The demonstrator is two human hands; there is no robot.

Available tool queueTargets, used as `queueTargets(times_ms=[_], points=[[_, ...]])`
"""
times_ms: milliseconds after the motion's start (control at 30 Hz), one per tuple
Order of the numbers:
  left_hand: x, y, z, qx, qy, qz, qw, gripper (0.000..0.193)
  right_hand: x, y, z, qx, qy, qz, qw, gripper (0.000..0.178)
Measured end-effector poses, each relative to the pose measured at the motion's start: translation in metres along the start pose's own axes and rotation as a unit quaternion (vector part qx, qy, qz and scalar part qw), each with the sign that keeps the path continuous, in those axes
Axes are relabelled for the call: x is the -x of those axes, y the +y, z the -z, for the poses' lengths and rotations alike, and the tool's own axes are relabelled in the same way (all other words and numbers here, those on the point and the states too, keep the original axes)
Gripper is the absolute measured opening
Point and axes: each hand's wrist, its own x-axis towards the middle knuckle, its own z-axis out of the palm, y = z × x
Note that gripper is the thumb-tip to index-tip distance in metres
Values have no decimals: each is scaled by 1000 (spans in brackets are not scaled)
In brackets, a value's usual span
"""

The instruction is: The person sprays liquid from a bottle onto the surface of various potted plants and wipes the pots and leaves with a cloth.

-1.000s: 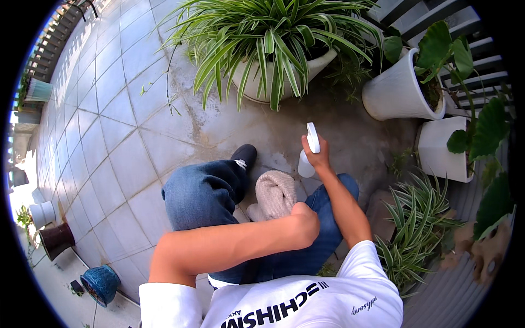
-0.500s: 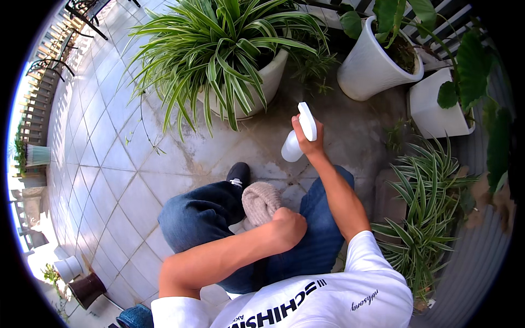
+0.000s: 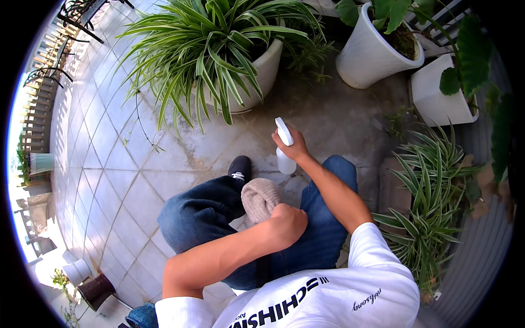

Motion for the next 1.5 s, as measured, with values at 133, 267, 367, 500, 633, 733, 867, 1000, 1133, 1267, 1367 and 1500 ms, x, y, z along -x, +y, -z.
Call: queueTargets(times_ms=[133,267,367,500,633,733,867,1000,1133,1267,1367,1500], points=[[0,0,-3,-17,18,-6,1000,29,5,-21,-6,22,-63,55,996,17],[-6,-1,-9,-63,19,-13,998,34,18,-53,-17,46,-74,151,985,14],[-15,1,-21,-77,1,-18,997,38,18,-74,-29,15,-66,250,966,13],[-14,7,-18,-66,-27,-11,997,37,12,-113,-31,-11,-77,303,950,14],[-18,8,-25,-62,-13,-12,998,35,16,-117,-43,-37,-27,253,966,14],[-19,9,-25,-69,10,-5,998,34,12,-106,-17,-60,10,192,979,12],[-9,11,-12,-79,43,-15,996,31,-16,-103,20,-92,126,111,982,11],[-11,8,-9,-75,27,-15,997,28,-38,-108,53,-74,165,98,979,12],[-14,6,-16,-76,33,-30,996,29,-47,-94,63,-99,169,63,979,13],[-4,3,-15,-72,49,-30,996,32,-38,-79,58,-30,141,99,985,17],[-2,1,-14,-34,48,-27,998,39,-23,-59,58,-13,60,72,995,18],[4,1,-11,-51,58,-38,996,53,-2,-28,52,32,-33,38,998,20]])
